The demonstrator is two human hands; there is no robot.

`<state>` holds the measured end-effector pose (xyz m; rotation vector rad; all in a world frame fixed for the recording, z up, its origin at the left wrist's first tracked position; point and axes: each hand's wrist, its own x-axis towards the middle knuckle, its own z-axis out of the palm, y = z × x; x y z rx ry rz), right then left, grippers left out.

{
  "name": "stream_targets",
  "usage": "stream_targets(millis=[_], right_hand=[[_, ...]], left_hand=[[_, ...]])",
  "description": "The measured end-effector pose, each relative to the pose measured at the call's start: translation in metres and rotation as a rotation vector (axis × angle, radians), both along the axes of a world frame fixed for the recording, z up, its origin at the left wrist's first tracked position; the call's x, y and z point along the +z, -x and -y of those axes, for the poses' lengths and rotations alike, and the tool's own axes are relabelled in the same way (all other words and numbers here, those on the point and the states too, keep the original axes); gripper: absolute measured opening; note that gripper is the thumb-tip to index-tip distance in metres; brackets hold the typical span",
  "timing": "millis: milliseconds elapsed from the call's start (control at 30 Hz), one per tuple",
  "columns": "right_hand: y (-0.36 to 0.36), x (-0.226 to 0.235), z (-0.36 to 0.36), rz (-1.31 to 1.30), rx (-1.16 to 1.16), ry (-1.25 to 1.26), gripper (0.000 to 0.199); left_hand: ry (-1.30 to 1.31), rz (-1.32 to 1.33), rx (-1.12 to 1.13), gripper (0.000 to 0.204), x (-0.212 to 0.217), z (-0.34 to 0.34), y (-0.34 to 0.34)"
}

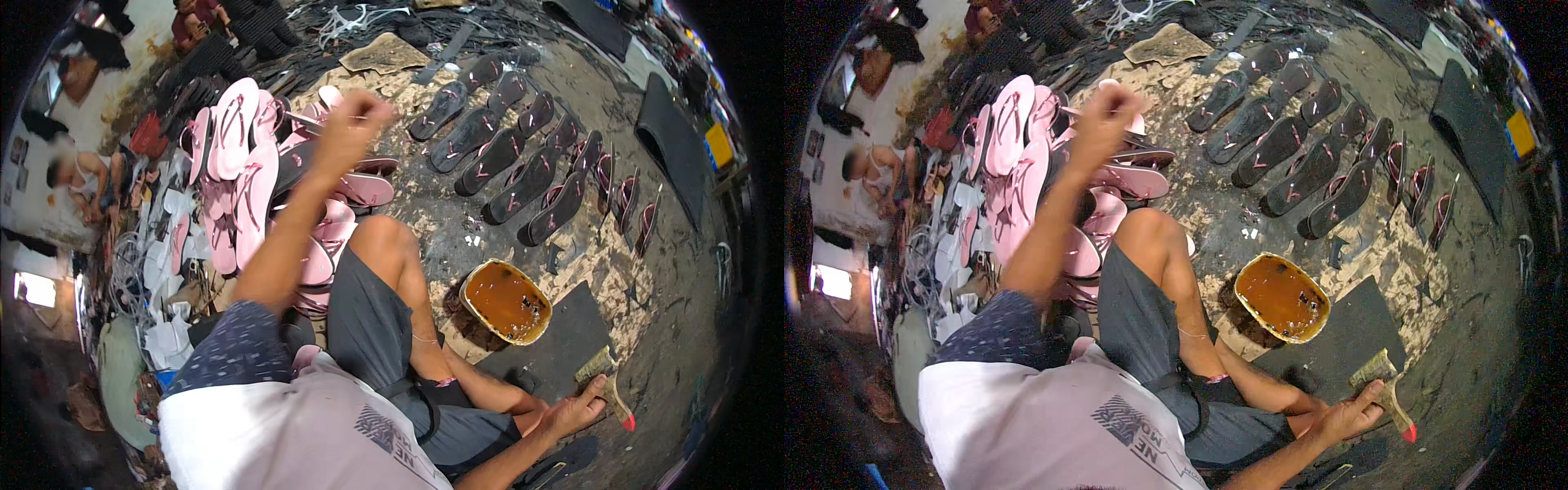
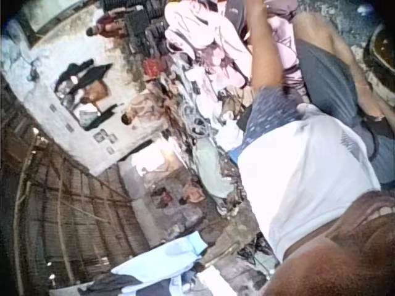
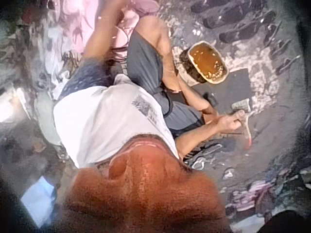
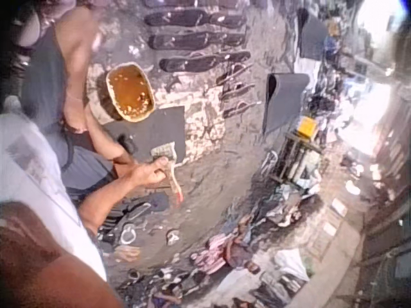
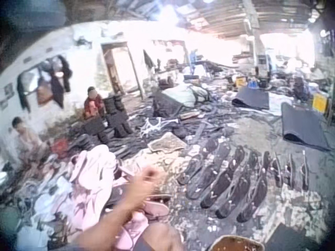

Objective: The person sits on the floor and repeatedly applies a brown adhesive to the soles of flip-flops using a brush. They pick up each slipper, coat the sole, and place it back in a pile.

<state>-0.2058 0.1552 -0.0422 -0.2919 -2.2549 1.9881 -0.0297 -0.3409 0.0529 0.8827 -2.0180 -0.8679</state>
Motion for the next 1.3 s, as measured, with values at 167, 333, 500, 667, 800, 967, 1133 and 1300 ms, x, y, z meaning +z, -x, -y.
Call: stream_targets(millis=[167, 333, 500, 667, 800, 967, 1133, 1300], right_hand=[[0.003, 0.003, 0.021, 0.030, 0.152, 0.011, 0.047], [0.000, -0.002, 0.086, -0.063, 0.485, -0.112, 0.039], [-0.011, 0.000, 0.100, -0.090, 0.615, -0.079, 0.036], [0.001, -0.054, 0.119, -0.194, 0.835, -0.512, 0.043], [-0.007, -0.054, 0.135, -0.438, 0.880, -0.833, 0.028], [0.008, -0.013, 0.087, -0.382, 0.787, -0.024, 0.024], [0.034, 0.023, -0.001, -0.366, 0.710, -1.222, 0.025], [0.007, 0.094, 0.067, -0.187, 0.423, 0.040, 0.036]], left_hand=[[0.545, 0.352, 0.520, 0.035, 0.008, -0.030, -0.207], [0.392, 0.517, 0.288, 0.046, -0.051, -0.039, -0.253], [0.010, 0.021, 0.362, 0.047, -0.008, -0.002, -0.339], [-0.562, -0.651, -0.247, 0.056, 0.012, -0.072, -0.267], [-1.089, -1.158, -0.533, 0.079, -0.017, -0.121, -0.165], [-1.230, -1.271, -0.774, 0.080, -0.019, -0.120, -0.094], [-1.489, -1.155, -1.145, 0.079, -0.025, -0.124, -0.038], [-1.500, -0.619, -0.741, 0.059, -0.048, -0.186, 0.013]])
